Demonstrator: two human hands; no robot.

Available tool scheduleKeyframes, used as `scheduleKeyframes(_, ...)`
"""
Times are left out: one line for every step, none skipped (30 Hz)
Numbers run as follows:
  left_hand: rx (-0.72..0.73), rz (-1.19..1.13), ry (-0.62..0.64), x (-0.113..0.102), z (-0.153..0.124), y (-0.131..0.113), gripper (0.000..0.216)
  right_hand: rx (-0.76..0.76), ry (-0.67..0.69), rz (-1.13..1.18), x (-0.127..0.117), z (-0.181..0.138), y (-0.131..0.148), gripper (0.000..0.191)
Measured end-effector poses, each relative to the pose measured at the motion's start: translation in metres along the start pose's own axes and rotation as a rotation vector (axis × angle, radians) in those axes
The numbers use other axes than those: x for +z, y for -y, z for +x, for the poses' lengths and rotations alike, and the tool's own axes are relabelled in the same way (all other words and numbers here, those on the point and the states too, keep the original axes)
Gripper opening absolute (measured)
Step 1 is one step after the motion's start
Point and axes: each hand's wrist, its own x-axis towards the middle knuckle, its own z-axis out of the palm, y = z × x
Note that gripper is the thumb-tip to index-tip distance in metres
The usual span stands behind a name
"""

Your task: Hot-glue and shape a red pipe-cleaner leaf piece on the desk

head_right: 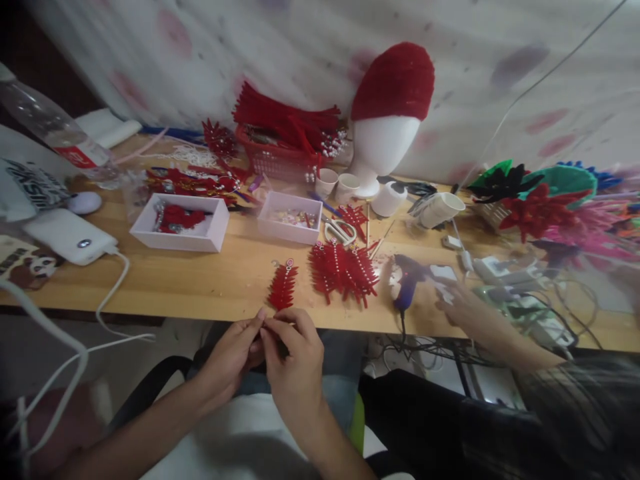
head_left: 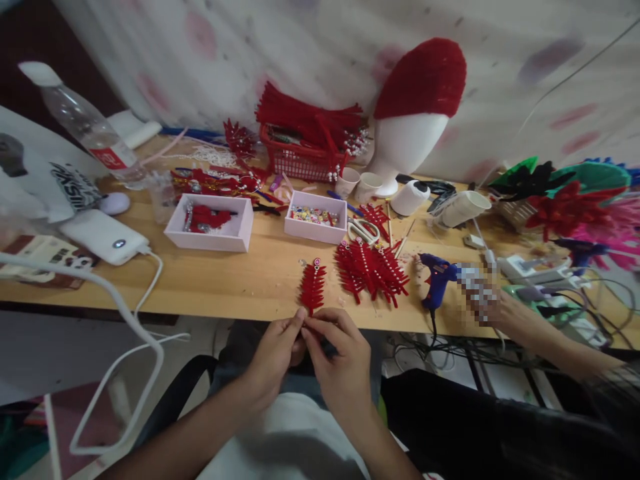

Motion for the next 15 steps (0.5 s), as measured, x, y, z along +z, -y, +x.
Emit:
scheduleKeyframes(0.008,0.025,0.001,-0.001,0.001,0.000,0.064,-0.010,-0.004,-0.005,0.001,0.001,-0.001,0.019)
scheduleKeyframes(0.021,0.057,-0.002,-0.001,0.003,0.000,0.065,-0.015,-0.004,-0.007,0.002,0.003,-0.001,0.019)
scheduleKeyframes(0.043,0.098,-0.008,-0.002,0.004,-0.001,0.065,-0.020,0.004,-0.005,0.003,0.004,-0.001,0.019)
scheduleKeyframes(0.079,0.144,-0.014,-0.003,0.006,-0.002,0.065,-0.026,0.018,0.000,0.003,0.006,-0.001,0.019)
scheduleKeyframes(0.130,0.197,-0.021,-0.005,0.007,-0.002,0.065,-0.032,0.038,0.005,0.002,0.009,-0.001,0.018)
scheduleKeyframes(0.195,0.254,-0.027,-0.006,0.009,-0.003,0.063,-0.038,0.051,0.006,0.001,0.012,-0.003,0.018)
scheduleKeyframes(0.267,0.313,-0.032,-0.008,0.010,-0.005,0.061,-0.046,0.046,-0.005,-0.001,0.016,-0.005,0.017)
scheduleKeyframes(0.334,0.370,-0.041,-0.010,0.012,-0.006,0.059,-0.059,0.021,-0.029,-0.002,0.020,-0.009,0.016)
scheduleKeyframes(0.388,0.419,-0.055,-0.012,0.014,-0.009,0.057,-0.078,-0.023,-0.068,-0.004,0.026,-0.013,0.016)
scheduleKeyframes(0.426,0.454,-0.068,-0.015,0.016,-0.011,0.054,-0.103,-0.075,-0.118,-0.005,0.031,-0.020,0.016)
scheduleKeyframes(0.448,0.471,-0.075,-0.017,0.019,-0.015,0.051,-0.130,-0.121,-0.169,-0.005,0.037,-0.027,0.015)
scheduleKeyframes(0.453,0.476,-0.070,-0.019,0.022,-0.018,0.048,-0.156,-0.151,-0.215,-0.005,0.042,-0.034,0.015)
scheduleKeyframes(0.448,0.476,-0.051,-0.020,0.025,-0.022,0.046,-0.176,-0.160,-0.252,-0.004,0.047,-0.041,0.015)
scheduleKeyframes(0.441,0.481,-0.020,-0.022,0.028,-0.026,0.043,-0.188,-0.154,-0.278,-0.002,0.052,-0.048,0.015)
scheduleKeyframes(0.437,0.497,0.015,-0.024,0.031,-0.030,0.040,-0.195,-0.141,-0.296,0.000,0.055,-0.053,0.015)
